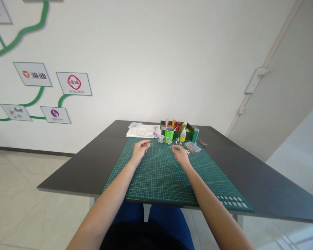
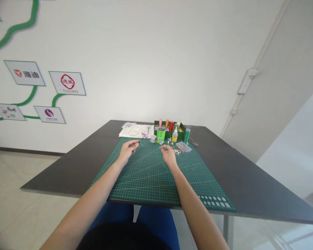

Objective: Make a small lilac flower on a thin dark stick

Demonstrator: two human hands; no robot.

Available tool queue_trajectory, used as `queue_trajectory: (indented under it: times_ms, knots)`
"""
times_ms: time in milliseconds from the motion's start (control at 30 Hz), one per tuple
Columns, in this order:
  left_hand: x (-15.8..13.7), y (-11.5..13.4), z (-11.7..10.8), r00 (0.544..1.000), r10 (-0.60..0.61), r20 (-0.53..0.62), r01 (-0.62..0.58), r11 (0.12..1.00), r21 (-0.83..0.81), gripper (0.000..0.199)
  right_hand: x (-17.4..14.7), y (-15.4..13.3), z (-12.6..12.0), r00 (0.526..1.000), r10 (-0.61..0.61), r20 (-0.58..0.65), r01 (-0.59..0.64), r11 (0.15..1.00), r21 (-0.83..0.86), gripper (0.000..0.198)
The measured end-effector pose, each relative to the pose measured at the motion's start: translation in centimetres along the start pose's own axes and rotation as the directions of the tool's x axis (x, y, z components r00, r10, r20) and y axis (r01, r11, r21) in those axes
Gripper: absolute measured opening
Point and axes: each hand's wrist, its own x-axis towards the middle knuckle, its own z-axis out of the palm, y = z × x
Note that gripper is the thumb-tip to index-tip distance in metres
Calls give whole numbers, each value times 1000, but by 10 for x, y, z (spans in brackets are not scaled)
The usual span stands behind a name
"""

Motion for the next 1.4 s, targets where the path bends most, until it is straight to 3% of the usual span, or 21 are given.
queue_trajectory:
  times_ms: [267, 433, 533, 700, 767, 900, 967, 1067, 1133, 1267, 1400]
  knots:
    - [1, 23, -5, 1000, 26, -6, -26, 999, -22, 41, -3, -20, -4, 1000, -15, -20, 9, 971, -239, 11]
    - [-10, 35, -14, 999, 32, -19, -32, 999, -39, 41, -11, -30, -7, 1000, -18, 1, 18, 949, -316, 12]
    - [-19, 42, -19, 1000, 7, -3, -8, 1000, -30, 44, -15, -34, -20, 1000, -28, -12, 21, 922, -386, 18]
    - [-33, 56, -20, 999, -38, 28, 39, 999, -31, 48, -21, -31, -57, 996, 46, -75, -73, 900, -429, 22]
    - [-40, 63, -17, 998, -42, 47, 43, 999, -11, 48, -26, -29, -70, 993, -6, -119, -62, 829, -556, 24]
    - [-58, 79, -7, 990, 22, 140, -30, 998, 57, 37, -48, -36, -79, 953, -233, -192, -32, 555, -831, 31]
    - [-69, 87, -2, 980, 76, 182, -94, 991, 92, 30, -64, -47, -72, 922, -332, -199, 1, 515, -857, 33]
    - [-85, 100, 6, 962, 148, 231, -187, 970, 156, 24, -92, -73, -54, 892, -403, -208, 97, 617, -781, 33]
    - [-95, 107, 10, 953, 188, 239, -240, 947, 213, 21, -112, -91, -39, 917, -350, -191, 144, 737, -660, 32]
    - [-116, 113, 16, 951, 238, 197, -288, 914, 285, 20, -150, -116, -3, 984, -177, -27, 158, 926, -343, 45]
    - [-138, 116, 19, 959, 242, 148, -276, 917, 288, 20, -174, -123, 26, 976, -170, 133, 172, 985, -1, 56]
